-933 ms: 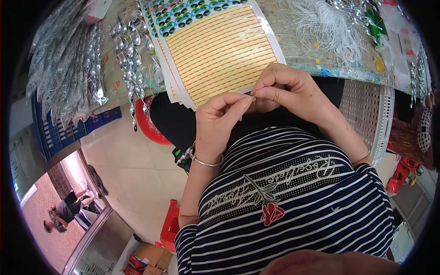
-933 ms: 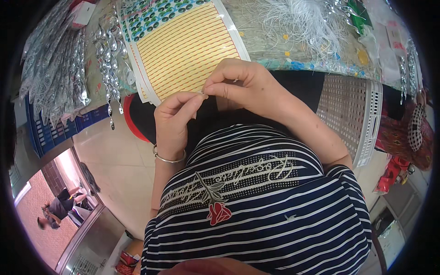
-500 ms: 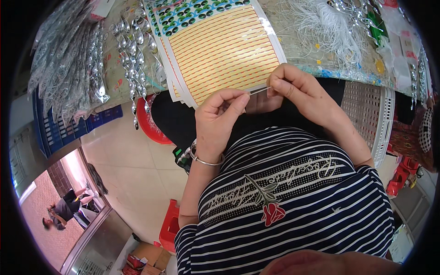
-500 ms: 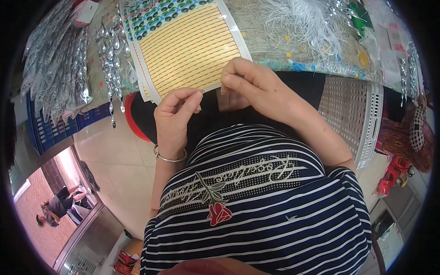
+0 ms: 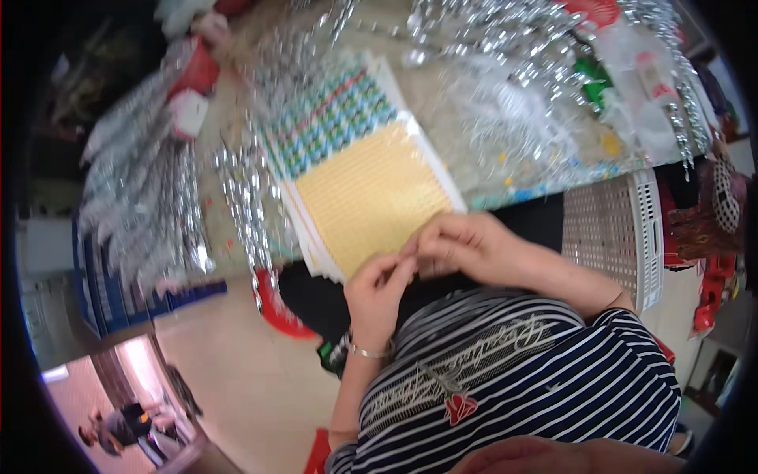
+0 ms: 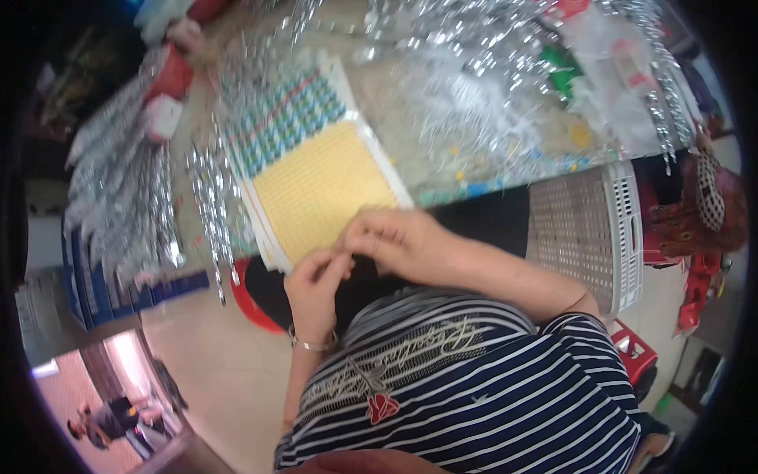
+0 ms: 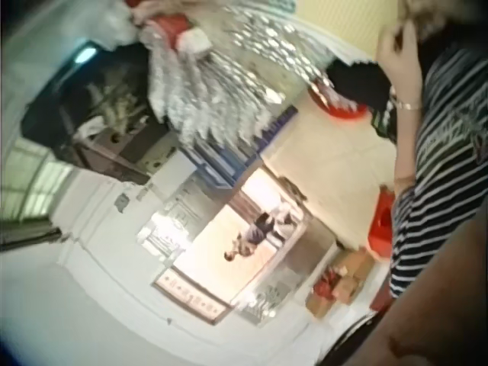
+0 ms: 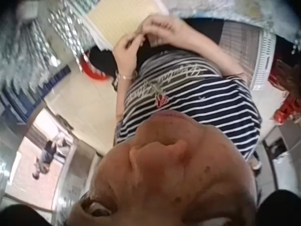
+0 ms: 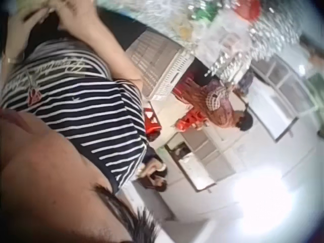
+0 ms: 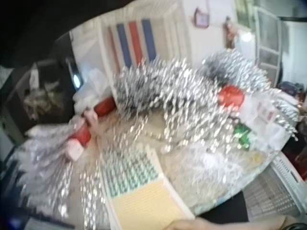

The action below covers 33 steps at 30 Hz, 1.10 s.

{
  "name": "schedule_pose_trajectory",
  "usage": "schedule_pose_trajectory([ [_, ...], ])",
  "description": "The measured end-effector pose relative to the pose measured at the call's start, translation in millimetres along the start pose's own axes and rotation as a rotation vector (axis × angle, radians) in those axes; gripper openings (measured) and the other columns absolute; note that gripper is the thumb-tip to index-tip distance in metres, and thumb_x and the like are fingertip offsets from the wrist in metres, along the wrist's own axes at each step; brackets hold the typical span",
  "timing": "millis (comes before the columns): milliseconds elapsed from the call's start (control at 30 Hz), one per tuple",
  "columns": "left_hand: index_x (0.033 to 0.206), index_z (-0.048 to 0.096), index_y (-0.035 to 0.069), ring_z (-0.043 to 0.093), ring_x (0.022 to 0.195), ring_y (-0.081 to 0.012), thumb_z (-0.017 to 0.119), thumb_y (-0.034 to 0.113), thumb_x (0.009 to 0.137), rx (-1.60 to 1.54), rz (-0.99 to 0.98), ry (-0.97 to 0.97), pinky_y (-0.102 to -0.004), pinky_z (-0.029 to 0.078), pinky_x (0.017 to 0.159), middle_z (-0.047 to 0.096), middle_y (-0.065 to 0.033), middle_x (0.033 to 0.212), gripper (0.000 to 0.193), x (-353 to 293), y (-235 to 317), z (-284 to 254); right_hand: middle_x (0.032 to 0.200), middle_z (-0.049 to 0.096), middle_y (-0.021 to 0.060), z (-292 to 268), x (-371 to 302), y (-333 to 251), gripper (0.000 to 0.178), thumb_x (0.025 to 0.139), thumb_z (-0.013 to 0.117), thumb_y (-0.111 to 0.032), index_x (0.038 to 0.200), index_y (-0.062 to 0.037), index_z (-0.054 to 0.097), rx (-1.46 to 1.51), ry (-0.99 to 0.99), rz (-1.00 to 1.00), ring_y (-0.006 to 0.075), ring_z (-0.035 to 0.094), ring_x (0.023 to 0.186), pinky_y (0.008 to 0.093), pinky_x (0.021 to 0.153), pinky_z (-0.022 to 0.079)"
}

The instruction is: Apply stickers to decorative items and organize them for packaging.

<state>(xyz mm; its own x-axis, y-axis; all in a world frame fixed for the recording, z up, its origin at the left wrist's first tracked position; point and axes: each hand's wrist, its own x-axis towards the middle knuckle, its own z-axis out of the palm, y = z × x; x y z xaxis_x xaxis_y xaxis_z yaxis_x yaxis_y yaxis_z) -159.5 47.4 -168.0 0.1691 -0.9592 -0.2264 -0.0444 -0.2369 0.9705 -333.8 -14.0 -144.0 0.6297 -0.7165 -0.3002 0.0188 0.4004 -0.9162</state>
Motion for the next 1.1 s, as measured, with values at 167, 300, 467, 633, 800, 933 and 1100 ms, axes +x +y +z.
schedule_pose_trajectory([
  [167,0.087,0.066,-0.006,0.059,0.069,-0.0108,0.063,0.005,0.085,-0.057,-0.013,0.014,-0.0225,0.047,0.066,0.065,-0.0074,0.077,0.012,-13,5,2,0.084,0.059,0.0083,0,5,6,0.004,0.084,0.058,-0.011,0.085,-0.0076,0.059,-0.778,0.061,-0.746,0.0306,0.055,0.084,0.0390,0.078,0.044],
  [300,0.093,0.066,-0.006,0.059,0.070,-0.0109,0.063,0.008,0.086,-0.132,-0.005,-0.006,-0.0222,0.047,0.067,0.066,-0.0078,0.079,0.015,-17,4,7,0.081,0.057,0.0074,-1,-2,7,0.011,0.074,0.061,-0.008,0.082,-0.0068,0.053,-0.939,0.066,-0.896,0.0321,0.055,0.082,0.0390,0.074,0.046],
  [467,0.097,0.064,-0.004,0.056,0.069,-0.0102,0.058,0.008,0.089,-0.255,-0.007,-0.057,-0.0201,0.045,0.064,0.065,-0.0082,0.082,0.015,-18,-2,7,0.100,0.057,0.0066,-1,-4,18,0.031,0.063,0.066,-0.011,0.092,-0.0066,0.055,-1.102,0.046,-0.921,0.0285,0.055,0.091,0.0360,0.083,0.045],
  [633,0.093,0.064,-0.004,0.055,0.067,-0.0083,0.059,0.005,0.089,-0.435,-0.043,-0.078,-0.0176,0.044,0.062,0.064,-0.0064,0.080,0.011,-20,-2,9,0.101,0.057,0.0068,2,-12,14,0.033,0.060,0.066,-0.010,0.091,-0.0062,0.055,-1.108,0.101,-0.996,0.0279,0.055,0.090,0.0354,0.082,0.046],
  [800,0.089,0.062,-0.003,0.052,0.065,-0.0094,0.059,0.006,0.088,-0.425,-0.013,-0.068,-0.0196,0.042,0.060,0.060,-0.0051,0.076,0.009,-25,3,13,0.099,0.056,0.0046,5,-15,20,0.016,0.075,0.060,-0.013,0.089,-0.0087,0.054,-1.086,0.136,-1.014,0.0299,0.055,0.092,0.0390,0.076,0.046],
  [933,0.088,0.061,-0.002,0.051,0.066,-0.0106,0.057,0.006,0.090,-0.523,-0.019,-0.087,-0.0219,0.042,0.061,0.059,-0.0050,0.076,0.009,-28,0,13,0.101,0.056,0.0044,8,-18,19,0.016,0.075,0.060,-0.013,0.089,-0.0090,0.054,-1.096,0.145,-1.021,0.0298,0.055,0.092,0.0394,0.076,0.047],
  [1100,0.089,0.061,-0.003,0.051,0.066,-0.0105,0.057,0.005,0.089,-0.507,-0.011,-0.083,-0.0219,0.042,0.061,0.059,-0.0050,0.076,0.009,-30,-2,12,0.102,0.055,0.0058,10,-20,20,0.016,0.075,0.060,-0.012,0.090,-0.0091,0.055,-1.095,0.126,-1.027,0.0298,0.054,0.093,0.0387,0.079,0.047],
])
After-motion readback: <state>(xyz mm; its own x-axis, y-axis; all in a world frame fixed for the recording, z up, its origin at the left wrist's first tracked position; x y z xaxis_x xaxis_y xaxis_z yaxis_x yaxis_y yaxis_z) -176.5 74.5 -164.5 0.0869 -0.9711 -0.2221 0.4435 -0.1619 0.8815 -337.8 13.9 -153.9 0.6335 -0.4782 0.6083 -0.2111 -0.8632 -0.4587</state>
